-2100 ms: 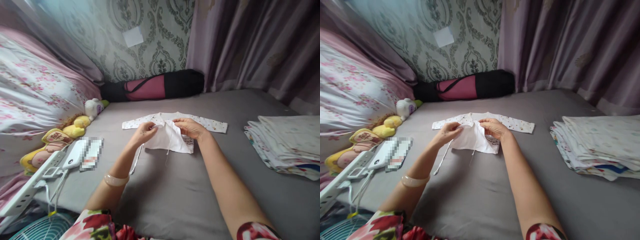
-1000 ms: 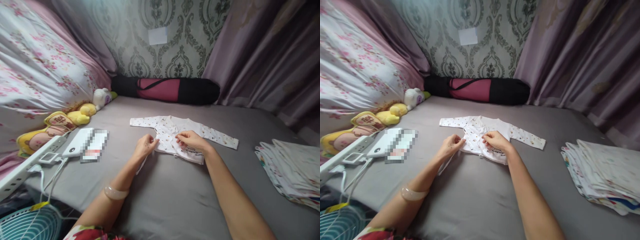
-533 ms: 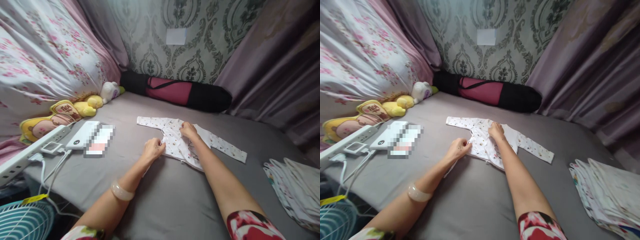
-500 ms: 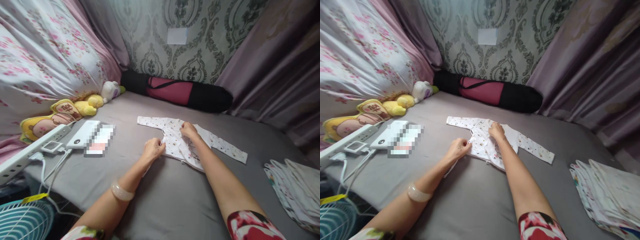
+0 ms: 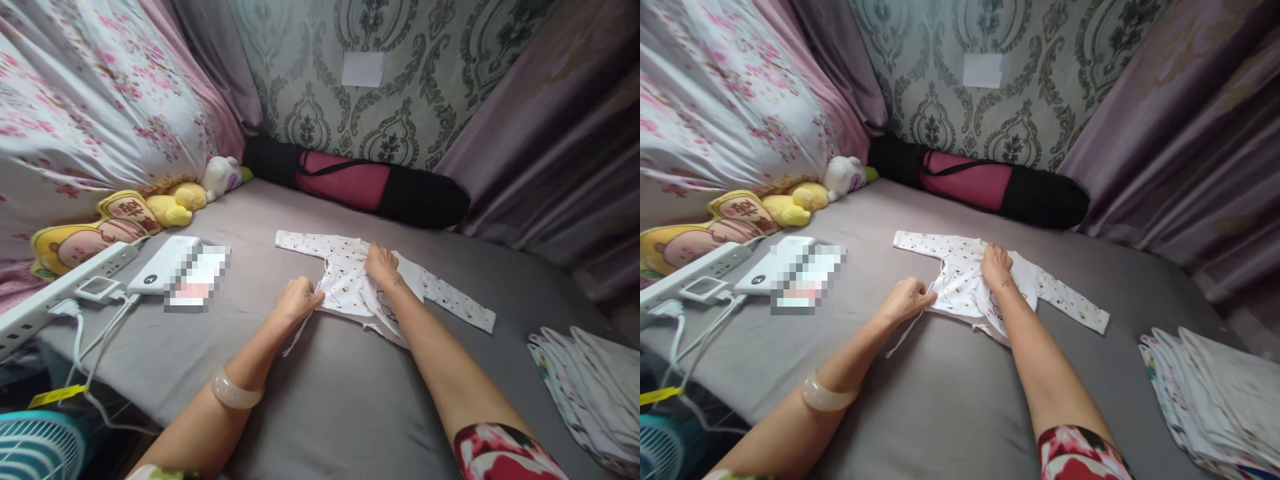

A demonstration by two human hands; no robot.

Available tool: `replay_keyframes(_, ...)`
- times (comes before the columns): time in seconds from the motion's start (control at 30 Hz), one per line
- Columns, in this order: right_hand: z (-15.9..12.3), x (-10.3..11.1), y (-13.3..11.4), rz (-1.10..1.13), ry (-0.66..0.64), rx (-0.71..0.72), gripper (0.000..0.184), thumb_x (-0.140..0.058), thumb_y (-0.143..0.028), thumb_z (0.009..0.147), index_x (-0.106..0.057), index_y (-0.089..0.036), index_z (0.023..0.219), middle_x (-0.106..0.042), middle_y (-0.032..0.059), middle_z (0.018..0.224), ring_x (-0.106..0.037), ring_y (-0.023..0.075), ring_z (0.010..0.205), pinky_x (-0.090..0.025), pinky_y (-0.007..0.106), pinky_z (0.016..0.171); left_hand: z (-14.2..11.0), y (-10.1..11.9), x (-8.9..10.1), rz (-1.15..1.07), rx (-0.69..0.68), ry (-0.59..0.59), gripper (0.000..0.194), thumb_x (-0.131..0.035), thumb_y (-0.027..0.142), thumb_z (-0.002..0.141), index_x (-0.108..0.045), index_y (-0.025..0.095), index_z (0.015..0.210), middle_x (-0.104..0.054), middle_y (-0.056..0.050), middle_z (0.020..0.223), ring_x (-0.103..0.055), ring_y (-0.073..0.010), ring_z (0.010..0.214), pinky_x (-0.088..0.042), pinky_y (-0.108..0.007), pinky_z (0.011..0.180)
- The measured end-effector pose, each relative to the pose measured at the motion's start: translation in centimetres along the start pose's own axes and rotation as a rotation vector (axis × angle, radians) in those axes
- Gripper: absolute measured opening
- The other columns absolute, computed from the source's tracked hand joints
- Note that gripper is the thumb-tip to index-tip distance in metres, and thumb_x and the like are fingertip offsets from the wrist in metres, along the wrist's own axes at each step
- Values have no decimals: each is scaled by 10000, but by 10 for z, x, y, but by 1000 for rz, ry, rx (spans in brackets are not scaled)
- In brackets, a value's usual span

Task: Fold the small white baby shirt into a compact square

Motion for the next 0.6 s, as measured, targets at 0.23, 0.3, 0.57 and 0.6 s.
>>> replay_keyframes(0.23,2,-2,15,-4,-124,-89,323,-474,-139,889,-632,-138,1171,-610,175,1164,-574,304,1101,-452,356,856,-4,0,1,19,41,-86,207,-545,316,760,-687,167,777,-686,-109,762,-611,-216,706,-291,-275,545)
replay_keyframes(0.3,0,6,14,-15,-102,-103,321,-481,-131,880,-633,-116,1164,-607,191,1160,-572,311,1094,-448,362,855,-5,0,1,18,45,-97,206,-546,303,755,-694,164,788,-690,-110,775,-609,-211,702,-285,-274,541)
replay_keyframes(0.57,-23,-1,-70,-47,104,315,412,-278,-71,943,-549,-71,1253,-523,189,1306,-441,269,1234,-322,366,1023,-6,2,1,25,31,-103,227,-552,325,765,-710,166,804,-698,-110,786,-614,-205,703,-301,-265,551)
replay_keyframes(0.6,-23,-12,-76,-12,63,334,415,-279,-144,976,-497,-61,1318,-471,182,1378,-391,266,1288,-290,365,1059,-6,2,2,25,31,-102,228,-552,325,767,-712,166,801,-699,-111,784,-615,-205,702,-305,-264,552)
Point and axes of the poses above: each hand's wrist, its own z-axis towards the middle knuckle, its own x-axis out of the back of the hand, y = z × x, the point moved 10 cm from there along z, towards the middle knuckle
